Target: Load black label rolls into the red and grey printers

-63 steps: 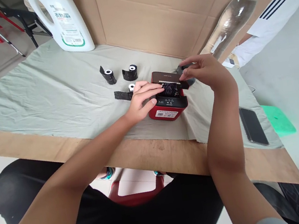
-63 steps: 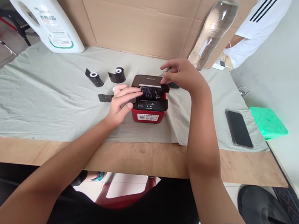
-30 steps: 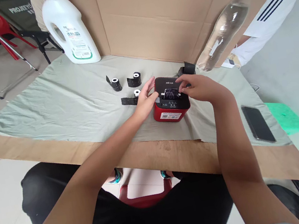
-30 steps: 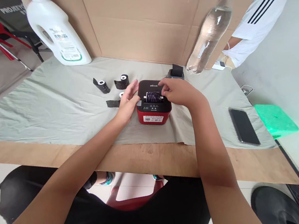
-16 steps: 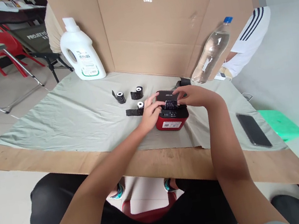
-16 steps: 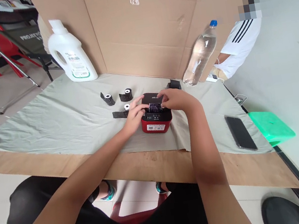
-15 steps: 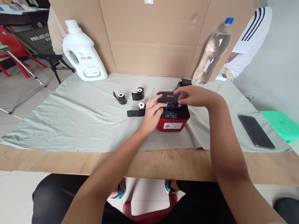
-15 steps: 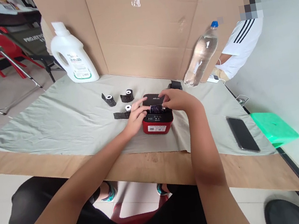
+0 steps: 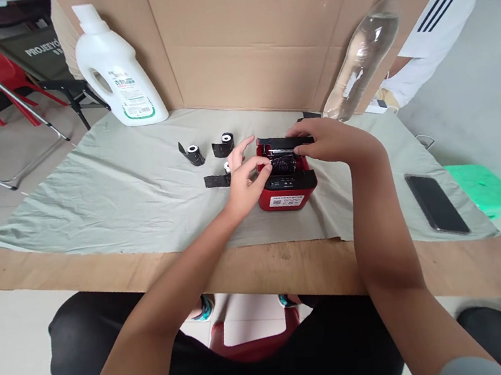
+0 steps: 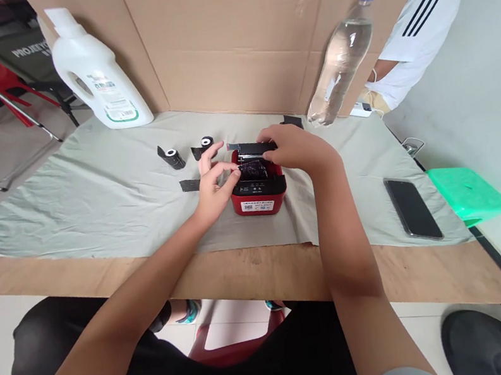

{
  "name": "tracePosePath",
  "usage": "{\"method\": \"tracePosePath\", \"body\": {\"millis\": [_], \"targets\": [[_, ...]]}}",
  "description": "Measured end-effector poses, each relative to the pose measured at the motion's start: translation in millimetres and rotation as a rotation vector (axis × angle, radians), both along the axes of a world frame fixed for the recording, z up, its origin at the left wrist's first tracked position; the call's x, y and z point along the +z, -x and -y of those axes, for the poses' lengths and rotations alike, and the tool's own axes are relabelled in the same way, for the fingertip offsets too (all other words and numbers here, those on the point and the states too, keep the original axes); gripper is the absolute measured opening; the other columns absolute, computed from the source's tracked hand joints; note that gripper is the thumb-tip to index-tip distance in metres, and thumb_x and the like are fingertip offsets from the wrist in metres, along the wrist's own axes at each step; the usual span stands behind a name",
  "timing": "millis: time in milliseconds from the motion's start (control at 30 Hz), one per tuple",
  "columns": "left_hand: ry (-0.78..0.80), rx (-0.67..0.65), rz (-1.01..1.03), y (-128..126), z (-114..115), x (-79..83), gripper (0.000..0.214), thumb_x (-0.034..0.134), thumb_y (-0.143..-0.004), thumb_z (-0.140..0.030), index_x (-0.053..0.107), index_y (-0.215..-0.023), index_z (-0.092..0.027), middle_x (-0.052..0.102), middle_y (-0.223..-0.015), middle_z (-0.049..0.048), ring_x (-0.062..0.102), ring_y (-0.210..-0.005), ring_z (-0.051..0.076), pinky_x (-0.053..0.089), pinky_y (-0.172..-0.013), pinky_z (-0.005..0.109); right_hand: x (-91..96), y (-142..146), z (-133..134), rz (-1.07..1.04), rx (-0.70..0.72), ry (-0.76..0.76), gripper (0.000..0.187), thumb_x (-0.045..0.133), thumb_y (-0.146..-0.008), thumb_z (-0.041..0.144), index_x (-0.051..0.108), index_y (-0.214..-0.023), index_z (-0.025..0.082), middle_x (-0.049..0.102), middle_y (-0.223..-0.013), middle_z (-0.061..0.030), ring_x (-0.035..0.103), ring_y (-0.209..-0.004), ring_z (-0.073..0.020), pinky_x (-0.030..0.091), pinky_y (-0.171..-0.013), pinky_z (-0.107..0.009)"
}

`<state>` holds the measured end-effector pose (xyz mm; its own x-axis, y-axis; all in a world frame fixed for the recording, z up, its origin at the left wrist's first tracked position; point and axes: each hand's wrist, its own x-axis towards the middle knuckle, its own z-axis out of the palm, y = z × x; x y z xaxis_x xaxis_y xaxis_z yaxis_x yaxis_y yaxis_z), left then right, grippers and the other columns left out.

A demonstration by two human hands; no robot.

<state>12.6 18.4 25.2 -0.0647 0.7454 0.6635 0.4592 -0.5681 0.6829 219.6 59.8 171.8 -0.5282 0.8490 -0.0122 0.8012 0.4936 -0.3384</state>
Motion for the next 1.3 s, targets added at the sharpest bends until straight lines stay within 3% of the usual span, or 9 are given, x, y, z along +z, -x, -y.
{"method": "tracePosePath", "body": {"millis": [233,467,567,667,733,933,1067,1167,1300], "targets": [[-0.055,0.009,-0.013,-1.8,-5.2,-0.8,0.023,0.062,-0.102,-0.046,0.075,-0.096,-0.029,0.051,-0.157,0.0066,0.043,-0.151,0.030,0.039,-0.126,0.056,1.0,-0.3,2.6,-0.010,-0.026,0.035,0.021,0.061,-0.089,0.024,0.079,-0.098,0.022,0.081,-0.104,-0.0053,0.073,-0.098,-0.0269,0.055,-0.084,-0.038],[0.033,-0.015,-0.021,-1.8,-14.9,1.2,0.026,0.064,-0.100,-0.051,0.073,-0.097,-0.027,0.052,-0.157,0.0060,0.043,-0.151,0.031,0.033,-0.129,0.061,1.9,-1.9,1.0,-0.030,-0.027,0.094,0.025,0.061,-0.091,0.027,0.077,-0.110,0.022,0.082,-0.107,-0.0055,0.074,-0.091,-0.0249,0.055,-0.082,-0.036],[0.119,-0.066,0.097,-1.5,-17.1,-1.0,0.020,0.061,-0.102,-0.043,0.072,-0.114,-0.030,0.049,-0.160,0.0054,0.041,-0.155,0.029,0.035,-0.130,0.055,1.8,-2.2,1.5,-0.040,-0.042,0.096,0.027,0.061,-0.093,0.029,0.077,-0.113,0.023,0.082,-0.107,-0.0054,0.073,-0.094,-0.0255,0.054,-0.084,-0.036],[0.241,-0.164,0.243,-0.2,-19.3,-5.3,0.038,0.056,-0.099,-0.029,0.062,-0.136,-0.033,0.050,-0.160,0.0051,0.044,-0.155,0.027,0.040,-0.128,0.049,1.9,-3.7,2.0,-0.051,-0.063,0.109,0.027,0.061,-0.094,0.030,0.078,-0.114,0.024,0.080,-0.112,-0.0056,0.072,-0.101,-0.0266,0.054,-0.087,-0.036],[0.285,-0.219,0.273,1.9,-20.3,-6.5,0.047,0.057,-0.094,-0.026,0.058,-0.141,-0.032,0.054,-0.158,0.0049,0.046,-0.153,0.027,0.041,-0.128,0.048,1.3,-5.1,1.1,-0.068,-0.070,0.124,0.027,0.062,-0.093,0.030,0.077,-0.115,0.025,0.080,-0.116,-0.0059,0.072,-0.104,-0.0277,0.055,-0.088,-0.037],[0.324,-0.231,0.229,8.3,-19.5,2.8,0.026,0.055,-0.098,-0.037,0.076,-0.109,-0.025,0.058,-0.152,0.0070,0.048,-0.152,0.028,0.040,-0.127,0.047,-4.5,-4.2,-5.5,-0.074,-0.010,0.216,0.033,0.067,-0.088,0.025,0.075,-0.120,0.024,0.080,-0.115,-0.0067,0.072,-0.098,-0.0283,0.056,-0.085,-0.038],[0.337,-0.208,0.252,7.0,-19.0,3.6,0.020,0.057,-0.091,-0.025,0.076,-0.098,-0.023,0.059,-0.152,0.0077,0.051,-0.150,0.028,0.044,-0.125,0.047,-13.4,-2.9,-11.2,0.032,-0.014,0.148,0.043,0.071,-0.086,0.027,0.071,-0.129,0.024,0.072,-0.131,-0.0101,0.067,-0.116,-0.0324,0.055,-0.093,-0.042],[0.355,-0.197,0.302,5.2,-20.6,-3.7,0.031,0.059,-0.087,-0.020,0.073,-0.114,-0.025,0.051,-0.162,0.0065,0.045,-0.156,0.028,0.042,-0.127,0.048,-19.1,-8.5,-17.6,0.089,-0.093,0.108,0.053,0.078,-0.084,0.036,0.067,-0.134,0.026,0.063,-0.146,-0.0124,0.061,-0.129,-0.0370,0.054,-0.101,-0.048],[0.393,-0.250,0.368,4.1,-26.4,-17.1,0.047,0.057,-0.090,-0.021,0.060,-0.136,-0.029,0.053,-0.163,0.0051,0.046,-0.156,0.026,0.043,-0.128,0.047,-21.7,-20.4,-27.7,0.049,-0.240,0.365,0.061,0.083,-0.081,0.053,0.064,-0.132,0.024,0.072,-0.131,-0.0140,0.073,-0.110,-0.0345,0.063,-0.089,-0.048]]}}
